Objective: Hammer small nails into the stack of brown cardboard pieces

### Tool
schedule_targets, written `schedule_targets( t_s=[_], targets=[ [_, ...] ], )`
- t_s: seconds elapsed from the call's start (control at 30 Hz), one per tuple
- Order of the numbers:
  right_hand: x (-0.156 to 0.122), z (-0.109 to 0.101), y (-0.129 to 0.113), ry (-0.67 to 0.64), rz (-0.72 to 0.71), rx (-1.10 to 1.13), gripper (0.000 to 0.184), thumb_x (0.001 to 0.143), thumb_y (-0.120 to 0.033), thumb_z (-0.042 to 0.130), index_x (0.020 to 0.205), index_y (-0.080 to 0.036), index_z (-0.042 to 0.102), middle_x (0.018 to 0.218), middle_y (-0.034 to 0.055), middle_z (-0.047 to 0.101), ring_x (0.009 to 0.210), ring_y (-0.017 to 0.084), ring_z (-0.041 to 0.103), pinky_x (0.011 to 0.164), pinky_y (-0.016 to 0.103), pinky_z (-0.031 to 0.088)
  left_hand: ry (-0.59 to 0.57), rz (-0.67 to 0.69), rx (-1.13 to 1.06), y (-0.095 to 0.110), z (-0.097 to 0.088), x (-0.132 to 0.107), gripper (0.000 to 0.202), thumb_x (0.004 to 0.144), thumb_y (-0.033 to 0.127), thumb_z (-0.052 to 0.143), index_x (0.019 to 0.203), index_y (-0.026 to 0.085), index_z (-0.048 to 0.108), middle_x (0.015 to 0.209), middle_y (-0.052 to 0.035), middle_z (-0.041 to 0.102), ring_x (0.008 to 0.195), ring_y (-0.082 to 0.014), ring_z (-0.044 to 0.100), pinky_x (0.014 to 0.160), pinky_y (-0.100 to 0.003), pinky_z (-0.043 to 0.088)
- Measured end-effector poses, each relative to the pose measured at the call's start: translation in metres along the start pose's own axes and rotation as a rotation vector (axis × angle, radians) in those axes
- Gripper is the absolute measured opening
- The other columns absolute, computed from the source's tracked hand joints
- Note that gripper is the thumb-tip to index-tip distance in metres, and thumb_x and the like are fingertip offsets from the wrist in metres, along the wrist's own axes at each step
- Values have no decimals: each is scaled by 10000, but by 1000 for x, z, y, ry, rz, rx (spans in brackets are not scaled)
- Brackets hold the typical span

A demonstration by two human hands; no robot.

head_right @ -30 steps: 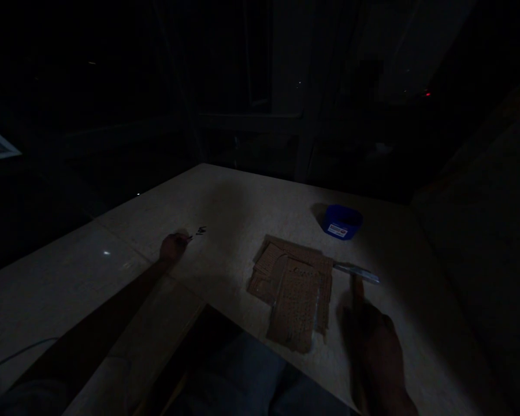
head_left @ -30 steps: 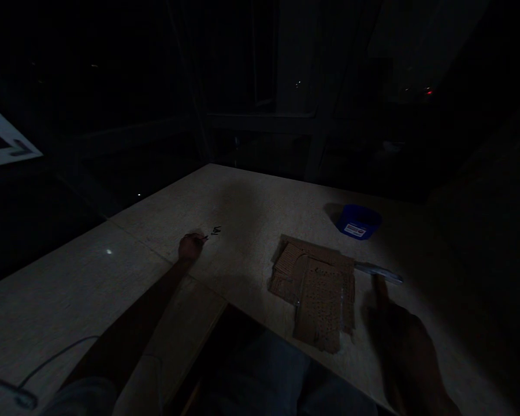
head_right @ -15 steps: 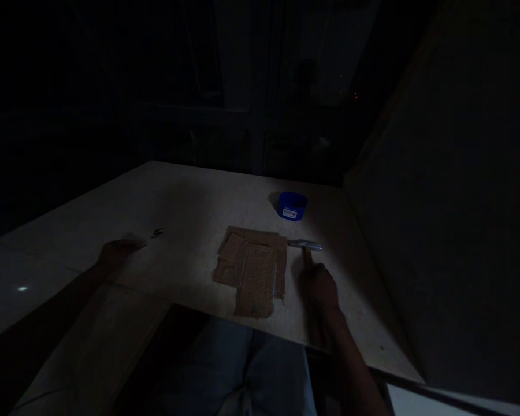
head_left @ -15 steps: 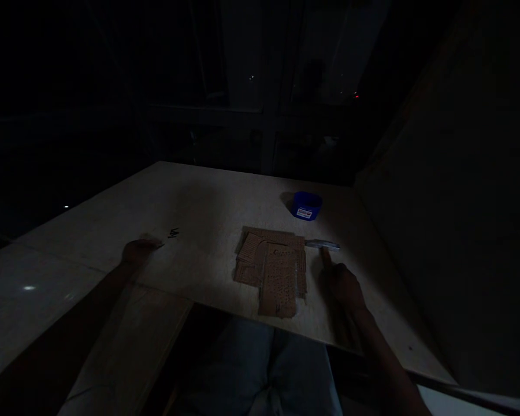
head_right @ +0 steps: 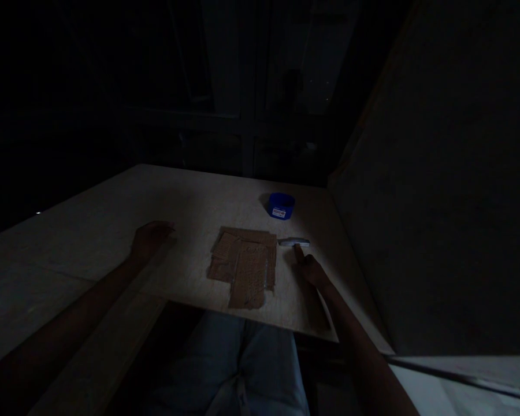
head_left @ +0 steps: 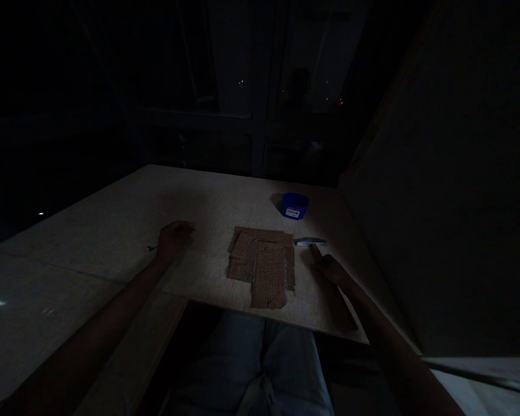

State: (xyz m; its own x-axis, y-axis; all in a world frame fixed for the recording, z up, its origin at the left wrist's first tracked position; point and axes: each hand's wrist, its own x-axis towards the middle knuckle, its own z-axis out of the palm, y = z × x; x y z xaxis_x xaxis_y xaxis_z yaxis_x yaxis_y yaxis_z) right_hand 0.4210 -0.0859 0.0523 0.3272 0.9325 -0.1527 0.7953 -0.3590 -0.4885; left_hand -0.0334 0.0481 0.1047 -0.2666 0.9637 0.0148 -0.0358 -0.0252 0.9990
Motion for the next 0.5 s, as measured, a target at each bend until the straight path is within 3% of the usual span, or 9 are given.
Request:
schedule_targets(
  t_s=[0.1,0.17,0.23,0.37,0.5],
  targets=[
    [-4,3,0,-36,71,10,321,922,-345,549,1069,-83,661,964,181,757,863,278,726,628,279,442,-254,66,222,4,55,-28,268,687,424,743,711,173,651,636,-31,689,630,-186,637,564,-274,486],
    [-8,5,-1,-43,109,19,338,927,-369,543,1074,-83,649,1015,189,747,893,279,721,636,281,430,-429,86,237,4,91,-47,369,704,535,711,683,179,614,554,-13,640,498,-147,583,473,-245,435],
    [-12,6,-2,-40,134,33,330,933,-377,531,1094,-110,639,1052,177,742,935,276,714,649,279,423,-561,71,219,-1,124,-61,429,723,602,686,720,180,613,596,-16,664,474,-135,591,436,-223,415],
    [-17,7,-4,-39,165,60,314,932,-375,529,1134,-150,612,1088,151,736,971,274,704,677,282,418,-660,28,128,-23,171,-70,402,716,558,725,748,168,633,652,-24,681,518,-137,633,455,-218,447],
    [-20,7,-7,-51,186,69,301,936,-373,516,1142,-167,592,1094,145,732,967,280,696,678,290,407,-698,27,126,-50,192,-63,305,737,460,715,800,163,680,634,-14,687,564,-141,646,524,-229,480]
  ],
)
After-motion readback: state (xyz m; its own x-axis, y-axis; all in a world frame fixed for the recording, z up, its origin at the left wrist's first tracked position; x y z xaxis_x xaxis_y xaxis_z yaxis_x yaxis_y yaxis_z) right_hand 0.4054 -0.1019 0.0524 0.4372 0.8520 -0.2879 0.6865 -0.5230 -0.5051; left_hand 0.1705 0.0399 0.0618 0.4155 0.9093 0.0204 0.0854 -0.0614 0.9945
